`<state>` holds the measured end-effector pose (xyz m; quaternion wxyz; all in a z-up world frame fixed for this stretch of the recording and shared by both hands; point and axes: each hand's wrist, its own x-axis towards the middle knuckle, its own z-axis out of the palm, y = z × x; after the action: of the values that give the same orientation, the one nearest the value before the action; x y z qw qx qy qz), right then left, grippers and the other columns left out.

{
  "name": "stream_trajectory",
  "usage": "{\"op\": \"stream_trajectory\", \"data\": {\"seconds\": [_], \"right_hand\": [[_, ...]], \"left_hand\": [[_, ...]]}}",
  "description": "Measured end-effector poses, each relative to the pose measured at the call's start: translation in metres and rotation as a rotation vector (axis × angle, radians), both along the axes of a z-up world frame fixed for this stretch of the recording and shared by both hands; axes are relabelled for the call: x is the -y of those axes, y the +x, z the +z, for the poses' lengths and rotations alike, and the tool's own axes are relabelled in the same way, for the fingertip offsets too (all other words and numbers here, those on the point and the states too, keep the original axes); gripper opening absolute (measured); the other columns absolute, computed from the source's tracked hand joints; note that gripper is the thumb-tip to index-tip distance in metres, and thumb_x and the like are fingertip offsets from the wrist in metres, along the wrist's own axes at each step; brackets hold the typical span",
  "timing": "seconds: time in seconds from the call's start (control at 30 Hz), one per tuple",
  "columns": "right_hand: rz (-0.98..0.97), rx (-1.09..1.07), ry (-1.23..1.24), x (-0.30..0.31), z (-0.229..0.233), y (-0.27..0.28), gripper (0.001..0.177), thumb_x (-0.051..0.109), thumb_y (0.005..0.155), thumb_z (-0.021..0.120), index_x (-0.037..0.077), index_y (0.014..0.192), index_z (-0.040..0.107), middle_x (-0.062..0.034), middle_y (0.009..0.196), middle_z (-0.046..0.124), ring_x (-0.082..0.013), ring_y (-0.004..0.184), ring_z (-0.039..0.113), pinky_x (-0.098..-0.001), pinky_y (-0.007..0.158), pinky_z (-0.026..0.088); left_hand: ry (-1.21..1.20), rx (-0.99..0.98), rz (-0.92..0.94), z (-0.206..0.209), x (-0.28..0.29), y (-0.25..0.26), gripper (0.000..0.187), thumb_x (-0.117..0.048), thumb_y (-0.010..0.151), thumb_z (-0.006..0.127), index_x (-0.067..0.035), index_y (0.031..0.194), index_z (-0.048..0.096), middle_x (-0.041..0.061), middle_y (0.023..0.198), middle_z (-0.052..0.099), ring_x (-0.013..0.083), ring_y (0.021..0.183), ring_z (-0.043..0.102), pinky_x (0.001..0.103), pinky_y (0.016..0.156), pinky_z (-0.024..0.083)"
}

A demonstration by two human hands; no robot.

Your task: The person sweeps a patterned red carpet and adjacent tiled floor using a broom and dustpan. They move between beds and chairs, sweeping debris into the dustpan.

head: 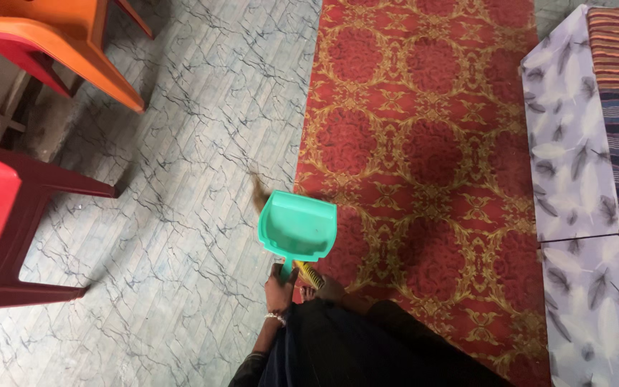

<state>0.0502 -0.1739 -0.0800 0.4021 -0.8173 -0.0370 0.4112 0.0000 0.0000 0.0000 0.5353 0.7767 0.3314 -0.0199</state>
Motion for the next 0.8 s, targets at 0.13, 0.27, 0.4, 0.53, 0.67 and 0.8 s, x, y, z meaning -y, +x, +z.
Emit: {"op": "stream_trajectory", "data": {"seconds": [0.13, 0.27, 0.4, 0.53, 0.67, 0.8], "right_hand": [[0.010, -0.060, 0.019, 0.000, 0.028, -0.002, 0.066, 0.038, 0.070, 0.085, 0.008, 0.125, 0.066, -0.0101, 0.108, 0.077, -0.0220, 0.102, 0.074, -0.0374, 0.089, 0.057], [0.091, 0.029, -0.012, 0.002, 0.019, 0.007, 0.066, 0.031, 0.065, 0.083, 0.010, 0.127, 0.070, -0.0100, 0.107, 0.077, -0.0243, 0.101, 0.073, -0.0385, 0.087, 0.056], [0.138, 0.218, -0.045, 0.009, 0.011, 0.025, 0.076, 0.030, 0.063, 0.093, 0.007, 0.129, 0.061, -0.0118, 0.113, 0.071, -0.0274, 0.105, 0.069, -0.0409, 0.086, 0.055], [-0.205, 0.084, 0.133, 0.009, 0.018, 0.044, 0.072, 0.020, 0.067, 0.082, 0.011, 0.135, 0.059, -0.0075, 0.098, 0.072, -0.0236, 0.085, 0.070, -0.0402, 0.071, 0.056], [-0.517, -0.221, 0.147, 0.020, 0.011, 0.071, 0.050, 0.012, 0.075, 0.076, 0.005, 0.121, 0.057, -0.0124, 0.076, 0.065, -0.0228, 0.056, 0.060, -0.0407, 0.050, 0.047], [-0.623, -0.269, 0.129, 0.028, -0.011, 0.107, 0.024, 0.021, 0.087, 0.078, -0.002, 0.087, 0.070, -0.0088, 0.072, 0.066, -0.0132, 0.051, 0.061, -0.0345, 0.046, 0.049]], "left_hand": [[-0.009, 0.031, -0.009, 0.003, 0.000, 0.004, 0.039, -0.029, 0.086, 0.078, -0.003, 0.111, 0.064, 0.023, 0.093, 0.075, 0.0422, 0.088, 0.073, 0.046, 0.074, 0.055], [-0.036, 0.116, -0.014, 0.000, 0.004, 0.009, 0.038, -0.026, 0.085, 0.075, -0.003, 0.113, 0.064, 0.022, 0.092, 0.075, 0.0415, 0.086, 0.073, 0.046, 0.073, 0.056], [-0.011, 0.076, -0.052, 0.000, 0.004, 0.019, 0.037, -0.027, 0.085, 0.077, -0.001, 0.108, 0.064, 0.023, 0.089, 0.075, 0.0417, 0.085, 0.073, 0.046, 0.073, 0.056], [0.004, 0.093, -0.061, 0.009, -0.001, 0.032, 0.038, -0.031, 0.087, 0.079, -0.001, 0.105, 0.065, 0.025, 0.090, 0.074, 0.0425, 0.086, 0.072, 0.046, 0.074, 0.055], [-0.026, 0.082, -0.076, 0.017, -0.011, 0.051, 0.040, -0.031, 0.086, 0.078, -0.001, 0.110, 0.065, 0.024, 0.092, 0.075, 0.0412, 0.087, 0.074, 0.045, 0.075, 0.056], [-0.045, 0.065, -0.073, 0.021, -0.025, 0.076, 0.038, -0.031, 0.086, 0.075, -0.002, 0.110, 0.069, 0.022, 0.093, 0.077, 0.0393, 0.089, 0.075, 0.043, 0.075, 0.056]]}}
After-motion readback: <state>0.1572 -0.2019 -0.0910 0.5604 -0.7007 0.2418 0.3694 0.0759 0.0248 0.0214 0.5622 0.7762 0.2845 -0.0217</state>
